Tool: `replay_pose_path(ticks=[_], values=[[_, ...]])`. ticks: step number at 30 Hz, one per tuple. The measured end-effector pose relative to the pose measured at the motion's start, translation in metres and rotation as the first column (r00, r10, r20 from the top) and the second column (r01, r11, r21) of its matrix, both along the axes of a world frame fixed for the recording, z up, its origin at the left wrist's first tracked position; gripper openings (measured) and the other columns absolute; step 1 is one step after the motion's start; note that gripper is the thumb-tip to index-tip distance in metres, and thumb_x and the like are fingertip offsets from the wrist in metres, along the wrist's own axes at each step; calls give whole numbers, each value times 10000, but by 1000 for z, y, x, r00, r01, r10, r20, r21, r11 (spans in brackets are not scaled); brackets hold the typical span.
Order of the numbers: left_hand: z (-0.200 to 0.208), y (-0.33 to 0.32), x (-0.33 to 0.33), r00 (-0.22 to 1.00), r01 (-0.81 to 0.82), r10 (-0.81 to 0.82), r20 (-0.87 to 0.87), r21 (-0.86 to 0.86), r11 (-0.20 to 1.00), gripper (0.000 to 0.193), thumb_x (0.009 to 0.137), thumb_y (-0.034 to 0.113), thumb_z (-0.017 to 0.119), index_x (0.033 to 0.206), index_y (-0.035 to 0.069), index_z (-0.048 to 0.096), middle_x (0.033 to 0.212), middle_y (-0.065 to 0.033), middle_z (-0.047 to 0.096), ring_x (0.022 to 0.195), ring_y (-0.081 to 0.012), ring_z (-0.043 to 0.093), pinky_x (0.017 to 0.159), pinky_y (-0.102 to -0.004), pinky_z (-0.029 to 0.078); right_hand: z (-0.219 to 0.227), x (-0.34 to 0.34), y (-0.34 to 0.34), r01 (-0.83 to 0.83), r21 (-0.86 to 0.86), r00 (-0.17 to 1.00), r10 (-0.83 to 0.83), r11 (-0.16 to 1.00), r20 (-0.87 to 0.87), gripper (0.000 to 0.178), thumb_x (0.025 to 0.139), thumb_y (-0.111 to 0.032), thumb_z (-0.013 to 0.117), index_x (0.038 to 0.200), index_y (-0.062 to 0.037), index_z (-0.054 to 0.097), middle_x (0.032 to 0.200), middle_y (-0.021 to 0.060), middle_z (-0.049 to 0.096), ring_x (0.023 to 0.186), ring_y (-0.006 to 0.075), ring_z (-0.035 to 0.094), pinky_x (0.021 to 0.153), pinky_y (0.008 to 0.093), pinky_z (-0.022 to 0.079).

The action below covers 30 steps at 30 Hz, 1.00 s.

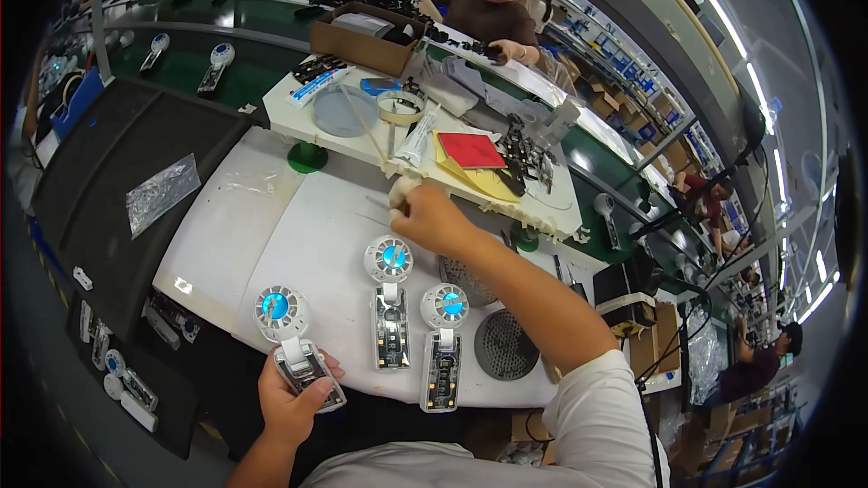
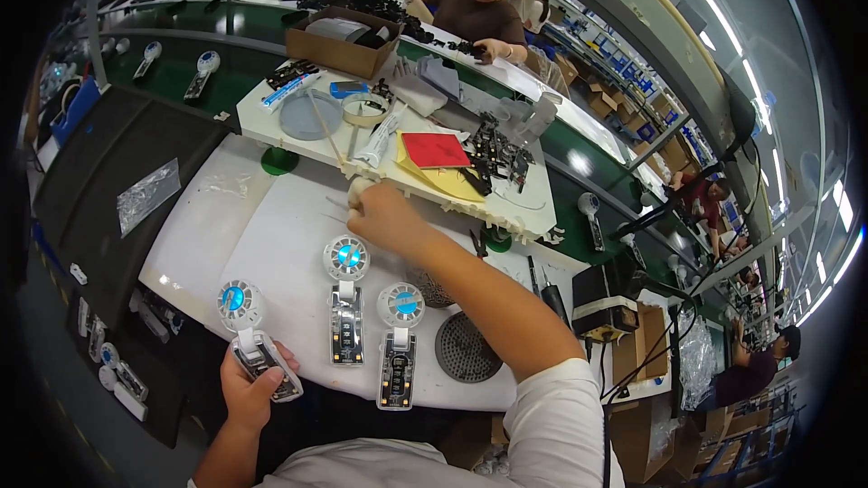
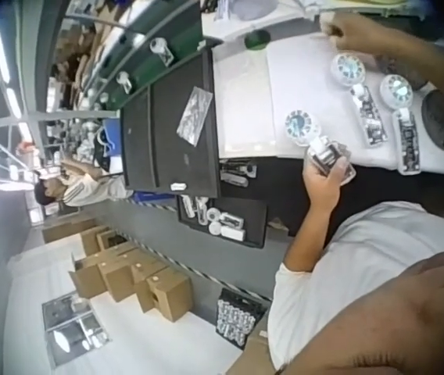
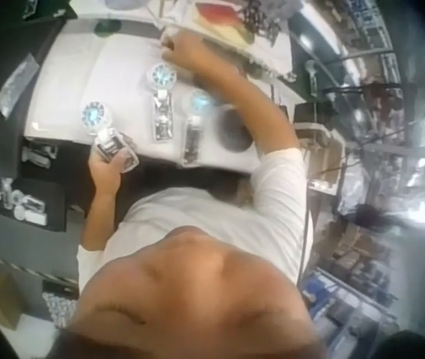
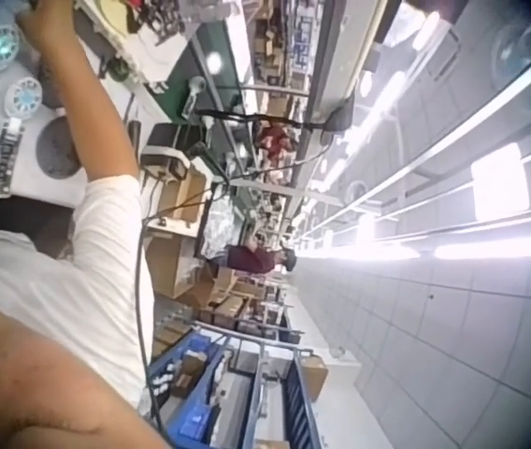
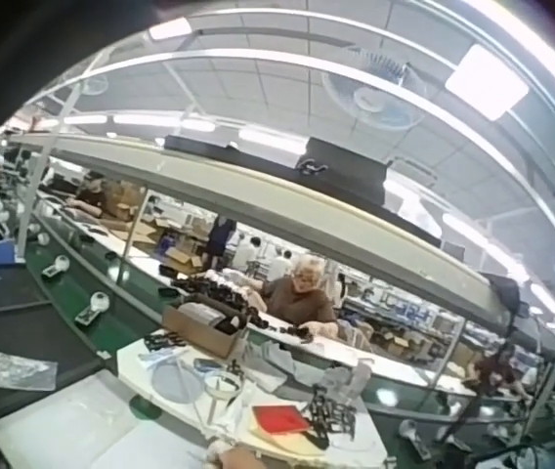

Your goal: Assembling handheld electronic fans by joining the outer casing with internal components like circuit boards and motors.

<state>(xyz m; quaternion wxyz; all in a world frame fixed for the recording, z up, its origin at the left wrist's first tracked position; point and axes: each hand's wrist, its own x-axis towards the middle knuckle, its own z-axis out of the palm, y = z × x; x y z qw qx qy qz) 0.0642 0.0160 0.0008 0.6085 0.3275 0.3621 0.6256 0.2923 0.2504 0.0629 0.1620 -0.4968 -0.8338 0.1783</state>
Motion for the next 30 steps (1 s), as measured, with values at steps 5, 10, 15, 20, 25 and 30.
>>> replay_pose_path(ticks=[5, 10, 15, 20, 25, 30], values=[[4, 7, 1, 997, -3, 8, -79, 63, 998, 363, 783, 74, 723, 1058, -27, 508, 956, -163, 652, 830, -219, 667, 756, -346, 555, 47, 4, -60, -73, -79, 854, 21, 994, -520, 276, 862, -41, 594, 1133, -70, 554, 776, -35, 522, 675, 60, 505, 591, 230, 441], [10, 19, -5, 966, 61, -13, -259, 177, 982, 359, 783, 41, 721, 1072, -36, 522, 969, -163, 662, 856, -203, 665, 775, -330, 544, 67, 0, -114, -409, 167, 852, 441, 897, -281, 174, 869, -67, 644, 1041, -44, 631, 749, 58, 606, 587, 196, 573, 565, 292, 465], [16, 26, 3, 900, 140, -13, -436, 260, 956, 395, 779, 51, 742, 1102, -55, 541, 952, -141, 681, 835, -161, 663, 745, -295, 532, 71, -4, -140, -299, 13, 933, 296, 954, -203, 155, 852, -98, 677, 997, -46, 658, 759, 97, 624, 634, 265, 612, 589, 336, 490], [16, 25, 11, 898, 128, 21, -440, 306, 943, 437, 767, 95, 785, 1115, -60, 572, 913, -105, 697, 766, -106, 656, 673, -247, 520, 71, 4, -138, -430, -17, 895, 425, 902, -134, 201, 815, -49, 671, 1016, -54, 668, 747, 90, 612, 636, 268, 611, 588, 361, 489], [11, 25, 11, 870, 167, 13, -493, 319, 933, 437, 763, 93, 787, 1121, -49, 580, 921, -112, 694, 781, -124, 666, 668, -254, 519, 62, 6, -145, -407, 21, 893, 403, 913, -200, 289, 733, 38, 640, 1009, -39, 674, 748, 91, 604, 605, 263, 593, 542, 344, 467], [15, 28, 13, 847, 191, 17, -531, 335, 923, 434, 757, 86, 785, 1123, -39, 588, 935, -129, 689, 789, -171, 685, 680, -276, 526, 58, 14, -147, -422, 81, 882, 430, 903, -192, 451, 641, 27, 660, 1082, -67, 659, 750, 51, 570, 601, 252, 575, 451, 352, 423]])
